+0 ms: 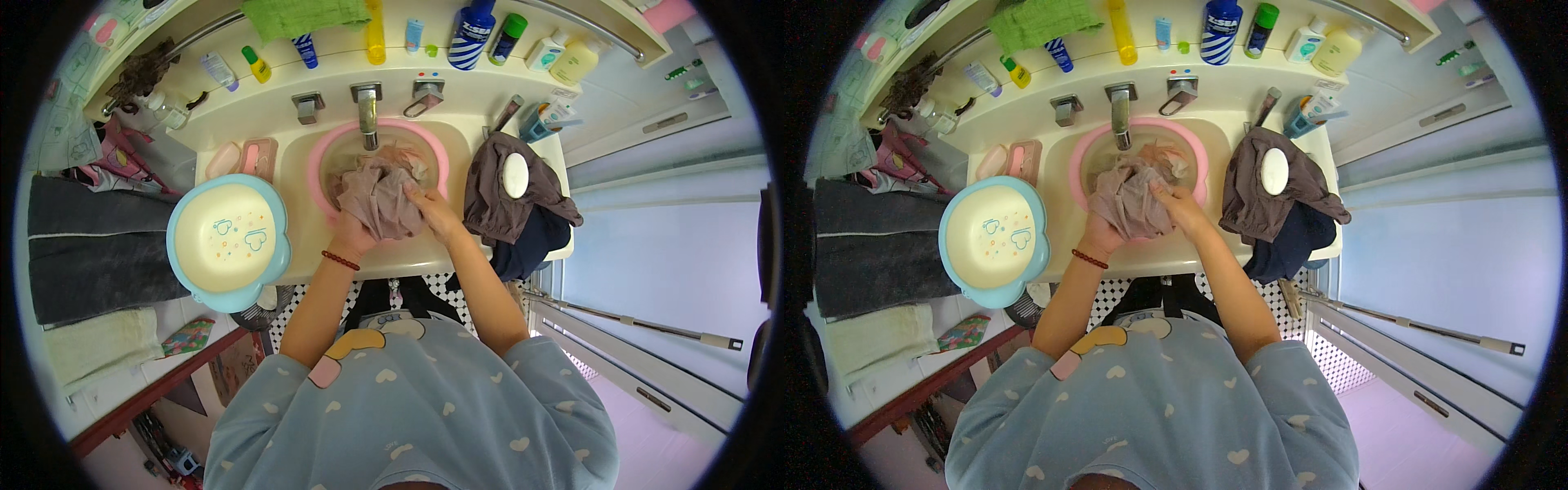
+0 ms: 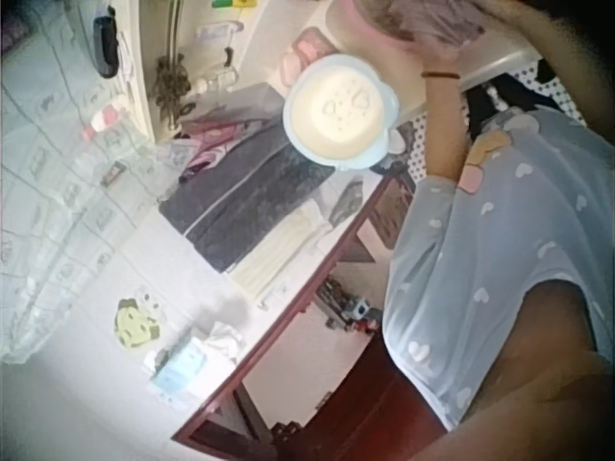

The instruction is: The person hand-washes a pair of dark shorts in a pink basin placed in a bathroom sink. They apply soap, scrub the fabric, rinse under running water, and wring out the garment repeatedly.

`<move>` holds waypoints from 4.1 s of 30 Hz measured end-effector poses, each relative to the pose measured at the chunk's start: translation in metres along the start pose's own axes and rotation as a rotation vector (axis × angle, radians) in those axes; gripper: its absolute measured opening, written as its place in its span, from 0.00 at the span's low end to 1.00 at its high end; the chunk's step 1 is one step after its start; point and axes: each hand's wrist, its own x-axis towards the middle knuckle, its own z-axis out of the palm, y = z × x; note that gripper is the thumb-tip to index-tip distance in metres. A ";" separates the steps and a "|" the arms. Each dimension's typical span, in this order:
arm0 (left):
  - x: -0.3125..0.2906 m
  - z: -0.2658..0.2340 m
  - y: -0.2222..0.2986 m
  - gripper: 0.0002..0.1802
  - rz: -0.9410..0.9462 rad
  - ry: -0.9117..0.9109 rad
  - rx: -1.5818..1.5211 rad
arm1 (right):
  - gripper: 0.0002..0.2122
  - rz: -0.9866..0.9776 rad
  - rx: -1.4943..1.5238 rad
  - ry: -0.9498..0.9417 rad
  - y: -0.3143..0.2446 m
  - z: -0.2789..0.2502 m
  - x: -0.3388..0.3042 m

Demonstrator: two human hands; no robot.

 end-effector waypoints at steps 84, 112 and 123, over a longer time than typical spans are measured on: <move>0.119 0.097 -0.066 0.28 0.075 -0.285 0.807 | 0.26 -0.063 0.659 0.528 -0.009 -0.257 -0.135; 0.073 0.162 0.035 0.29 -0.155 -0.319 0.963 | 0.30 -0.819 0.170 -1.019 -0.314 -0.103 -0.091; -0.023 0.196 0.146 0.13 0.556 -0.296 0.996 | 0.32 -0.877 0.256 -0.428 -0.307 -0.134 -0.069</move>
